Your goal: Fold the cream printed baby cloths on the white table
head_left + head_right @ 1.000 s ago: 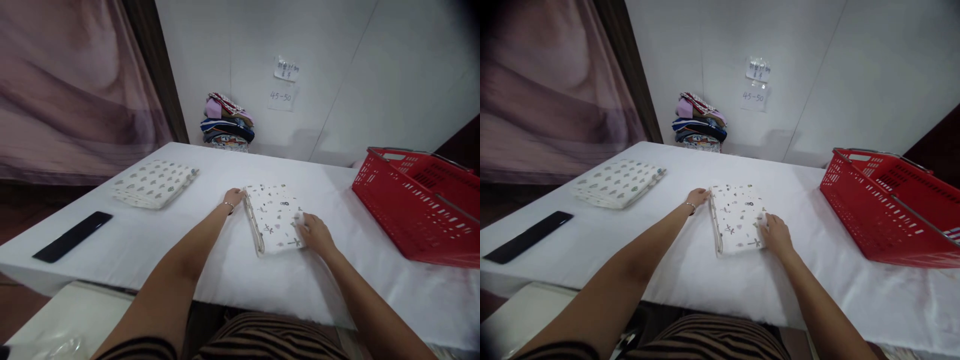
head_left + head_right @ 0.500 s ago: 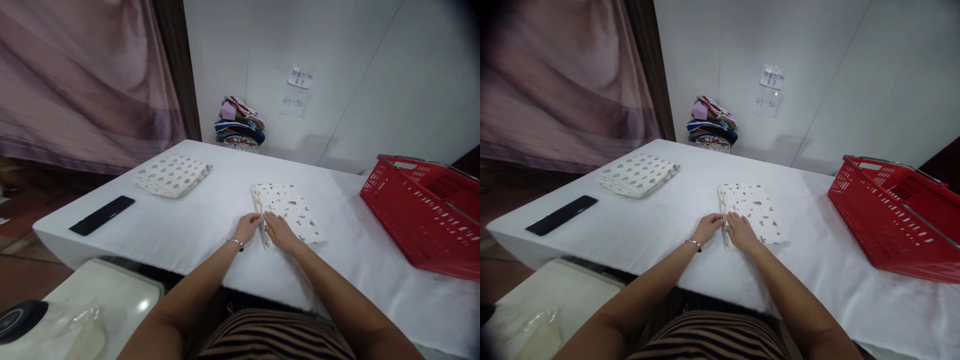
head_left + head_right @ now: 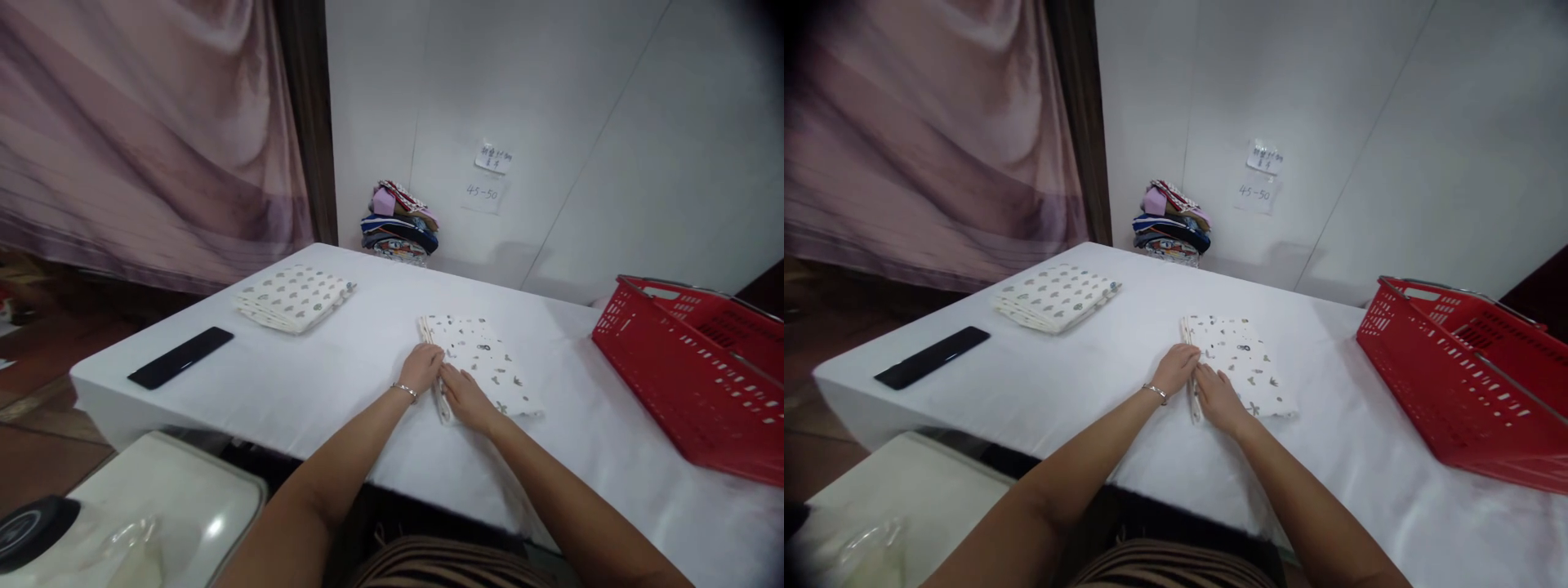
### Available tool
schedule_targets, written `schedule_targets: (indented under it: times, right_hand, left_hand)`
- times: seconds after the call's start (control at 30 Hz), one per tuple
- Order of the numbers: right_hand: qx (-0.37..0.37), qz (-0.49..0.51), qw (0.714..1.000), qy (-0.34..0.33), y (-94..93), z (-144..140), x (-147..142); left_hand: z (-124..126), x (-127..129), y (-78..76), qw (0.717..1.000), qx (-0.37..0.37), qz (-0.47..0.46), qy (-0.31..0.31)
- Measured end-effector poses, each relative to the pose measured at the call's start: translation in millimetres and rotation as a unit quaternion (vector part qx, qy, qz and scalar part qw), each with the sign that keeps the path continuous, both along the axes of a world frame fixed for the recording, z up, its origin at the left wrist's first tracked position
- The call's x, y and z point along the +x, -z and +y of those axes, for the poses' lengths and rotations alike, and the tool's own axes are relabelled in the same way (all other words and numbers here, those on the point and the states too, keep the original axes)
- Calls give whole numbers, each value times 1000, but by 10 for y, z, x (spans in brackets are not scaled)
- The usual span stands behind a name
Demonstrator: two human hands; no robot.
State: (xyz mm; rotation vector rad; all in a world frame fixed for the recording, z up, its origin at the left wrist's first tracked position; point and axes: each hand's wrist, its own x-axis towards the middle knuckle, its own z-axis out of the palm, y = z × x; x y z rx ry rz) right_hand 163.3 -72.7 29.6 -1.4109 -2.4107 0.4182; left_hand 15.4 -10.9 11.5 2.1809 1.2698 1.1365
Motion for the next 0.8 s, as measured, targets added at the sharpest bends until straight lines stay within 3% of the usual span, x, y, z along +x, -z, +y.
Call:
schedule_targets:
  times: [0.13,0.23,0.47,0.57,0.8]
  right_hand:
    - [34,67,996,44,0,119,100]
    - [66,85,990,87,7,368,125]
    - [45,-15,998,51,-112,1228,-221]
    - [27,-72,996,45,-78,1489,-361]
    - [8,-63,998,29,52,1613,-336]
  left_hand:
    - [7,-42,120,999,17,40,-5]
    - [-17,-59,150,998,22,53,-3]
    - [-30,-65,81,995,36,88,16]
    - [-21,-74,59,995,52,87,28]
    - [-56,-51,2,996,40,76,22]
